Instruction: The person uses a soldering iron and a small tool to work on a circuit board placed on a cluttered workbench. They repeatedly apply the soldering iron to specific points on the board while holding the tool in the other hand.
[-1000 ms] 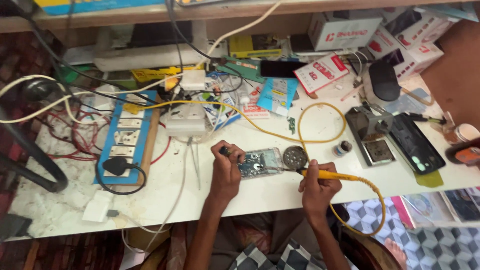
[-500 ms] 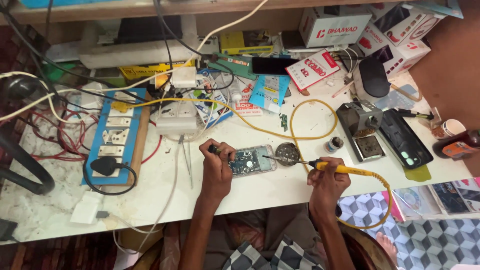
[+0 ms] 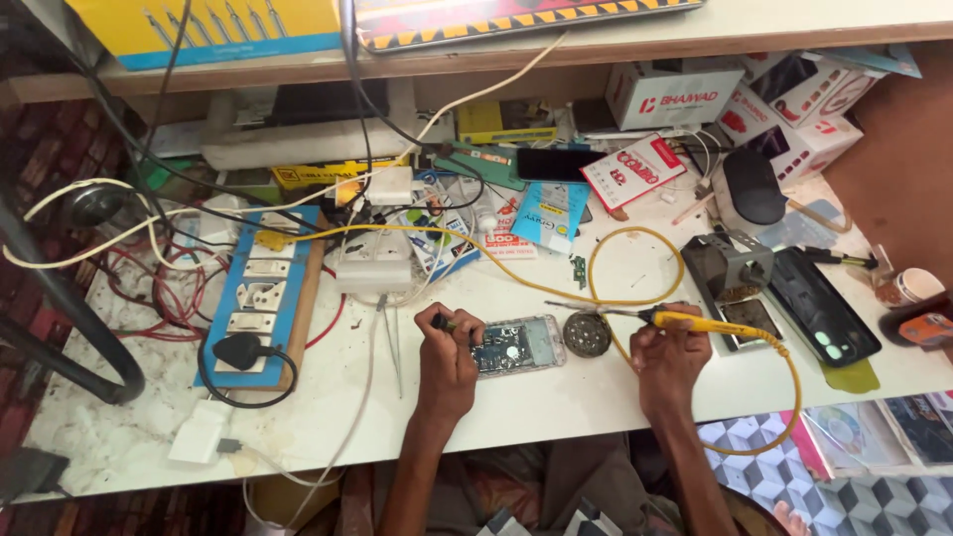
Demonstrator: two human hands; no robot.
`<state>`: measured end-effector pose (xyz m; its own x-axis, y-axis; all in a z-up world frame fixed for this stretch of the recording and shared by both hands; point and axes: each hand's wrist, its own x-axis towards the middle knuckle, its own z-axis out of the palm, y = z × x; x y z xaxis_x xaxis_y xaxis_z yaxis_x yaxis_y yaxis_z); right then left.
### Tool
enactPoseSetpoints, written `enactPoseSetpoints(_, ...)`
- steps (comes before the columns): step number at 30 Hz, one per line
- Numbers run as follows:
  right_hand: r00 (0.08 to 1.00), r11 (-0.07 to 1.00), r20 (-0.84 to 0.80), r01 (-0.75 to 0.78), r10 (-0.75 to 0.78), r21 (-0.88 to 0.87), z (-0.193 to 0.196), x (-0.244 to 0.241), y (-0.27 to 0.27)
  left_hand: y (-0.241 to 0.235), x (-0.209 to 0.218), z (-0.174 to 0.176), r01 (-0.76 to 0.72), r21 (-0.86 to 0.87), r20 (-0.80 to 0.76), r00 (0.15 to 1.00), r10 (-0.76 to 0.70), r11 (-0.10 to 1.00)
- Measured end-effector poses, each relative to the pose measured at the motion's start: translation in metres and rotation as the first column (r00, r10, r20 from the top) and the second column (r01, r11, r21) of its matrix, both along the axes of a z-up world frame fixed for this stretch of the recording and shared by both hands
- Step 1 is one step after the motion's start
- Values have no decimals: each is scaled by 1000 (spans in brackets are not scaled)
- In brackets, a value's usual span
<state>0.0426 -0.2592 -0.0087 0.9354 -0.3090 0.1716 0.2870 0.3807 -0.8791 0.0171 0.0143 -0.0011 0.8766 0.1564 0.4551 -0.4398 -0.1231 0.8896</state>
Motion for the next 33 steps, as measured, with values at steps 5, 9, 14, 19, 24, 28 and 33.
enactPoseSetpoints(5, 1000, 1000, 10, -18, 18, 21, 0, -9, 3, 1, -3, 0, 9, 19, -15, 1000, -9, 1000)
enactPoseSetpoints(9, 998, 994, -49, 54, -49, 98, -13, -21, 20, 0, -1, 1, 43, -26, -11, 999, -44, 999)
enactPoseSetpoints(14, 992, 994, -105, 82, -74, 72, -17, -27, 38, -1, 0, 1, 45, -21, 1, 999, -45, 999)
enactPoseSetpoints(19, 985, 990, -105, 139, -139, -11, -5, -29, 42, 0, -3, -5, 34, 20, 24, 999, -35, 999)
enactPoseSetpoints(24, 983, 987, -113, 135, -144, -87, 2, -29, 49, -1, -1, -8, 30, -5, 18, 999, -30, 1000)
enactPoseSetpoints(28, 986, 988, -118, 103, -116, -111, 0, -28, 50, -1, -2, -12, 59, -11, 25, 998, -59, 998)
enactPoseSetpoints(33, 983, 989, -156, 71, -91, -130, 0, -27, 53, -3, -3, -6, 52, -12, 19, 999, -51, 999)
